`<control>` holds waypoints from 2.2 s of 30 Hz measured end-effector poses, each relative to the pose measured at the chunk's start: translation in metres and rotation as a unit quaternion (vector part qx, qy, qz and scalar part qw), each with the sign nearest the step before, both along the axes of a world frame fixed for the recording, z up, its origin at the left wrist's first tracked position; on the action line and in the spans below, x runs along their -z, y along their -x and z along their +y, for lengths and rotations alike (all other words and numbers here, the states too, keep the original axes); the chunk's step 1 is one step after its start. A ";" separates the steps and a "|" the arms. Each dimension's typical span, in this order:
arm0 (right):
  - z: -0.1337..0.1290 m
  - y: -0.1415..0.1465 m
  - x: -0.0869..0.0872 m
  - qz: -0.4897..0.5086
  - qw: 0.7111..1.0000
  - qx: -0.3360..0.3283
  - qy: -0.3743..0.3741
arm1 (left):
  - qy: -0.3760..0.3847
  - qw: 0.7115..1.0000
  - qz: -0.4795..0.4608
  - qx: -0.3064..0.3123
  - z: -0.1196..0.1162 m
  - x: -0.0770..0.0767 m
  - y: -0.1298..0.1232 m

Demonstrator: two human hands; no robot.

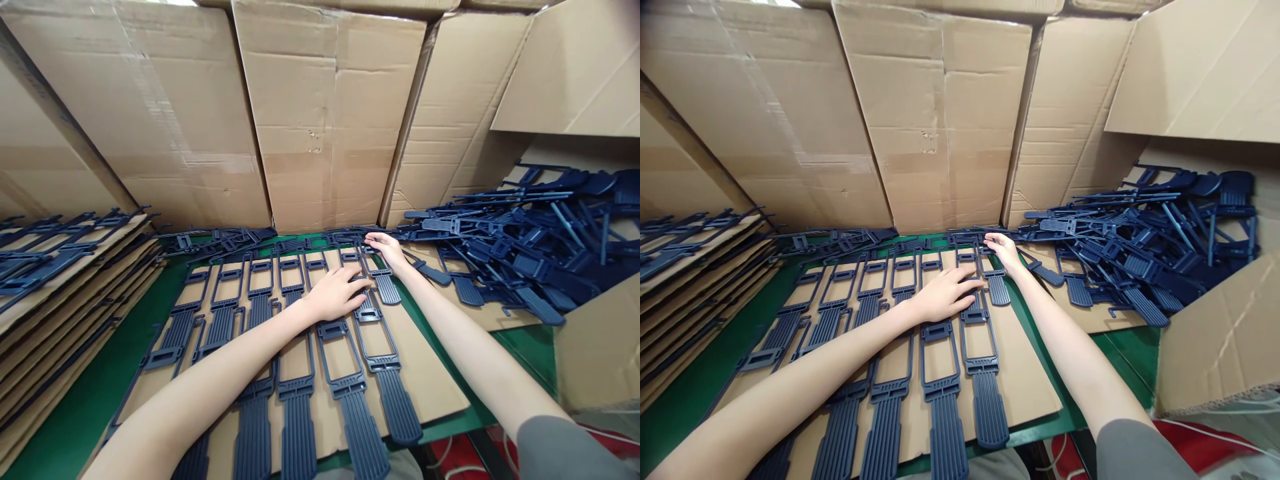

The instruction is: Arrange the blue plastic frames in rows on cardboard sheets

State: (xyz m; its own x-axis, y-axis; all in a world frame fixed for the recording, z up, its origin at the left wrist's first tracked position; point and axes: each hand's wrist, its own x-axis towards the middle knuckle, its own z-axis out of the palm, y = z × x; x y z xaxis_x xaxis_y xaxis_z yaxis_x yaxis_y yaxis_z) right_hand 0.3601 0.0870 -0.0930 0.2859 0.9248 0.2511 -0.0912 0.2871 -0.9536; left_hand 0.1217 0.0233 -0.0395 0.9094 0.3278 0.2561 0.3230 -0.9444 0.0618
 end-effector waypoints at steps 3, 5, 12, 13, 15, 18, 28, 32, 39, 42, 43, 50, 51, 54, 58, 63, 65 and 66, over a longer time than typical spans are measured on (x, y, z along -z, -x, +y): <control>-0.001 0.000 -0.001 -0.004 1.000 0.001 0.000 | -0.004 1.000 0.003 0.003 0.000 -0.001 0.000; -0.001 0.000 -0.001 -0.005 1.000 0.002 0.003 | -0.013 1.000 -0.001 0.010 0.001 0.000 0.000; -0.001 -0.001 0.000 0.001 1.000 0.009 0.014 | -0.017 0.999 -0.027 0.036 0.004 0.006 -0.001; -0.001 -0.001 0.000 0.003 1.000 0.010 0.014 | -0.016 0.999 -0.027 0.036 0.004 0.006 -0.001; -0.001 -0.001 0.000 0.005 1.000 0.010 0.013 | -0.019 0.999 -0.021 0.033 0.004 0.006 -0.001; -0.001 -0.001 0.000 0.007 1.000 0.007 0.012 | -0.025 0.999 -0.010 0.027 0.004 0.005 -0.001; 0.000 -0.001 0.001 0.007 1.000 0.004 0.010 | -0.025 0.999 -0.004 0.024 0.003 0.004 -0.001; -0.002 -0.001 -0.001 0.002 1.000 0.000 0.010 | -0.019 1.000 -0.007 0.023 0.004 0.005 -0.001; -0.004 0.000 -0.003 0.001 1.000 -0.002 0.012 | -0.023 0.999 -0.009 0.030 0.004 0.006 -0.002; -0.004 0.000 -0.003 0.004 1.000 -0.002 0.012 | -0.023 0.999 -0.009 0.033 0.004 0.005 -0.002; -0.004 0.001 -0.003 0.004 1.000 -0.003 0.012 | -0.022 0.999 -0.008 0.032 0.004 0.004 -0.002; -0.004 0.001 -0.003 0.008 1.000 -0.007 0.015 | -0.007 1.000 -0.003 0.029 0.003 0.002 -0.002; -0.004 0.001 -0.003 0.008 1.000 -0.007 0.016 | -0.007 1.000 -0.003 0.028 0.003 0.002 -0.002; -0.003 0.001 -0.003 0.008 1.000 -0.005 0.017 | -0.012 0.999 -0.003 0.030 0.004 0.003 -0.002; -0.003 0.000 -0.002 0.007 1.000 -0.005 0.015 | -0.019 0.999 -0.003 0.035 0.004 0.003 -0.002; -0.003 0.000 -0.002 0.003 1.000 -0.009 0.017 | -0.024 0.999 -0.003 0.036 0.004 0.003 -0.002; -0.003 0.000 -0.002 0.002 1.000 -0.011 0.019 | -0.028 0.999 -0.003 0.037 0.004 0.003 -0.002; -0.003 0.000 -0.002 0.002 1.000 -0.011 0.019 | -0.030 0.999 -0.002 0.036 0.004 0.003 -0.002</control>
